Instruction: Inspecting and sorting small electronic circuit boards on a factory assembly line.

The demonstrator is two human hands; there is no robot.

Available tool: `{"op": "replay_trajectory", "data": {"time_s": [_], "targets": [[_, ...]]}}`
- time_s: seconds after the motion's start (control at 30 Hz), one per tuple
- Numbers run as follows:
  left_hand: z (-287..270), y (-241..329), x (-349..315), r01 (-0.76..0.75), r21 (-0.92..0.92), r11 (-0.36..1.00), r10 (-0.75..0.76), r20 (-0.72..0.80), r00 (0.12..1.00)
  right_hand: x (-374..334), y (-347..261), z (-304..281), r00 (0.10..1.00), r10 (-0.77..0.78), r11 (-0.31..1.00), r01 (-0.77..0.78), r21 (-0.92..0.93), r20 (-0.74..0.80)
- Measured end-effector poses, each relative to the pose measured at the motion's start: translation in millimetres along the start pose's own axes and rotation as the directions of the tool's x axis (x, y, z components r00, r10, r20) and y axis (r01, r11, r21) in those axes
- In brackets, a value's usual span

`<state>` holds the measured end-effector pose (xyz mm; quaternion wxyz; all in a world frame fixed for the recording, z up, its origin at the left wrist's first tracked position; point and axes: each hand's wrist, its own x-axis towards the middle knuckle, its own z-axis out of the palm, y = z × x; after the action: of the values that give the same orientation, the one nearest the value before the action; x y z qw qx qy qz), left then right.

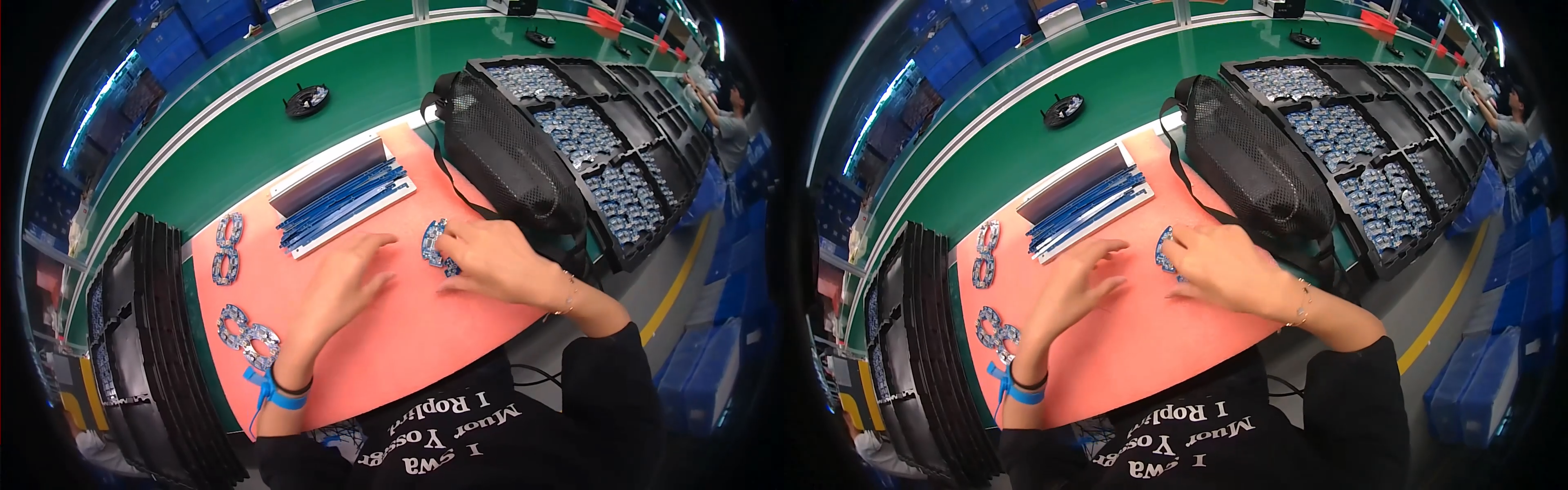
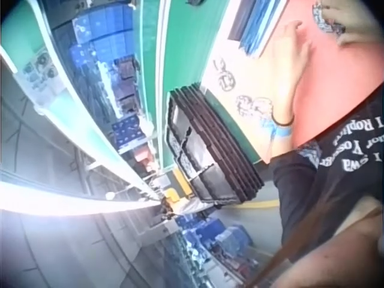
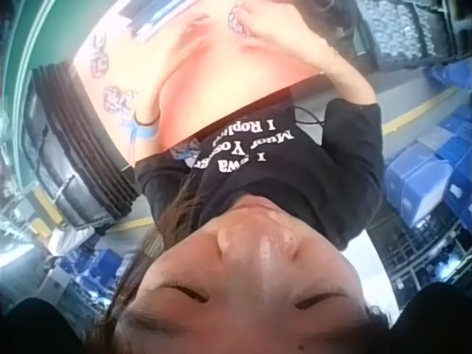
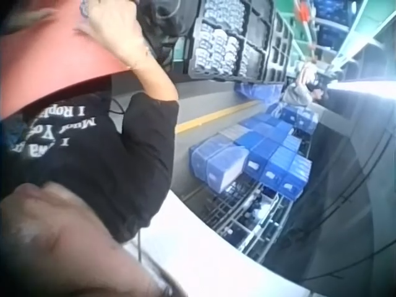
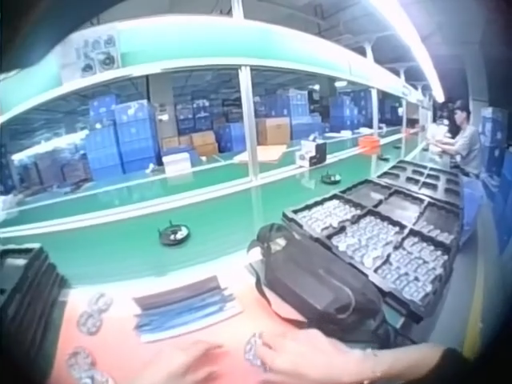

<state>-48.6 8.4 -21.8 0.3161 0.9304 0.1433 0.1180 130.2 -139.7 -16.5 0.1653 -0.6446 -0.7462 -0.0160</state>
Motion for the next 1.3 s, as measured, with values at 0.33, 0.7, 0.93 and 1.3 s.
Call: {"op": "replay_trajectory", "data": {"time_s": [0.33, 0.7, 0.93, 1.3], "targets": [[50, 9, 30, -0.265, -0.099, 0.959, 0.262, -0.046, 0.964, -35, -1, 10, 0.994, -0.108, 0.99, 0.105, -0.09, -0.026], [66, 15, 36, -0.184, -0.16, 0.97, 0.151, -0.2, 0.968, -38, 8, 23, 0.975, 0.029, 0.997, -0.043, -0.057, -0.218], [67, 13, 35, -0.226, -0.131, 0.965, 0.199, -0.192, 0.961, -38, 12, 30, 0.937, -0.156, 0.985, 0.125, -0.115, -0.313], [71, 8, 34, -0.056, -0.33, 0.942, -0.044, -0.289, 0.956, -65, 37, -57, 0.863, -0.003, 0.995, 0.051, 0.08, -0.506]]}}
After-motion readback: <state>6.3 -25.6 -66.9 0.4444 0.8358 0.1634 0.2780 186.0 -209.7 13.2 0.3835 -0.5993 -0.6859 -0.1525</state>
